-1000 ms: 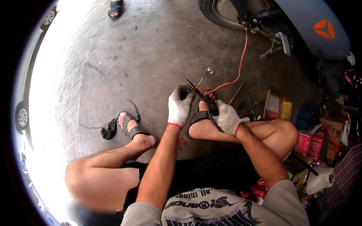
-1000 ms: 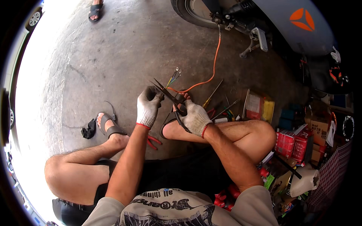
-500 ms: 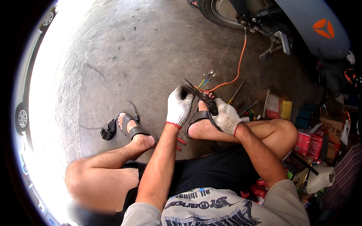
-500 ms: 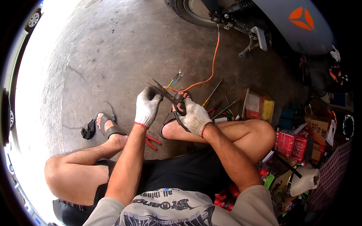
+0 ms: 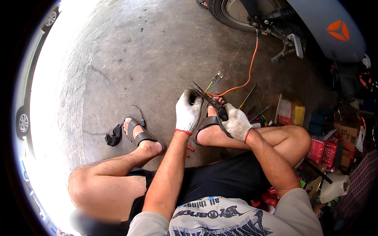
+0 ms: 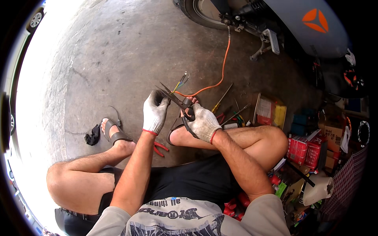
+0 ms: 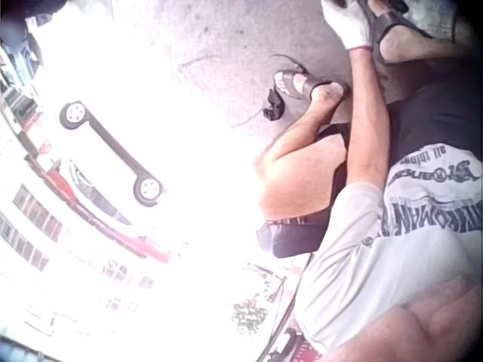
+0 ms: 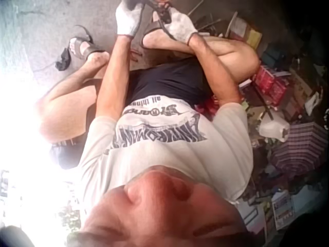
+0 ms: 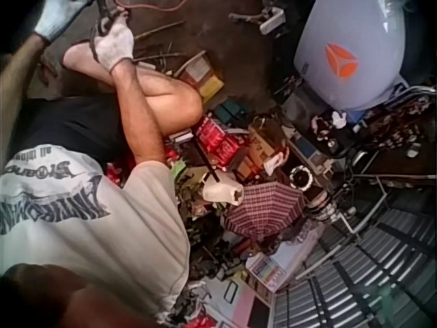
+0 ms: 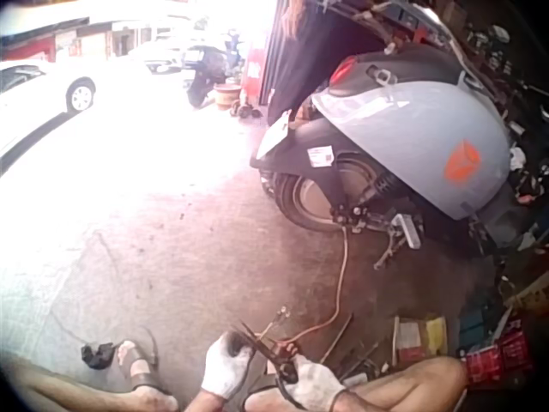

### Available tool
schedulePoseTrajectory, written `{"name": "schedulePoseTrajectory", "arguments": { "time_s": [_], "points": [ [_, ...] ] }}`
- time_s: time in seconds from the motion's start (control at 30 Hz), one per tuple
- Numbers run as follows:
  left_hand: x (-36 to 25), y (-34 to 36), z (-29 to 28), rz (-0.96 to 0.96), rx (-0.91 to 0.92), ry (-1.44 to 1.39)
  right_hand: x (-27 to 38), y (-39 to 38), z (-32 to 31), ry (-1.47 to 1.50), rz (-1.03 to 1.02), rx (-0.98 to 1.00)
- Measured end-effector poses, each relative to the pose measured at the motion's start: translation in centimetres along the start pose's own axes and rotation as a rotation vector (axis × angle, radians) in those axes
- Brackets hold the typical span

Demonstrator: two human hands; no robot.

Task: The person cuts and strips wire casing using shears, removes their work gloves, handles the wires by hand, and picks up an electronic controller module with a wiring harness.

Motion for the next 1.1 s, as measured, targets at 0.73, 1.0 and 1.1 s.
{"name": "schedulePoseTrajectory", "arguments": {
  "time_s": [0.73,1.0,1.1],
  "points": [
    [-0.2,0.2,0.0,-0.037,0.039,-0.103,0.5,0.5,-0.3,-0.044,0.019,0.014],
    [-0.9,0.6,-0.4,-0.120,0.146,-0.090,-0.7,0.3,0.3,0.150,0.090,0.074],
    [-1.3,0.7,-0.6,-0.130,0.179,-0.064,-1.4,0.1,0.9,0.278,0.066,0.134]
  ]
}}
Point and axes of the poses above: each hand's wrist, its own y-axis towards the middle knuckle, its own z-axis out of the palm, x = y × z, the point moved 3 cm from there along y, towards the middle knuckle, and after that the axes turned 6 degrees about -x, right-handed, at the moved point
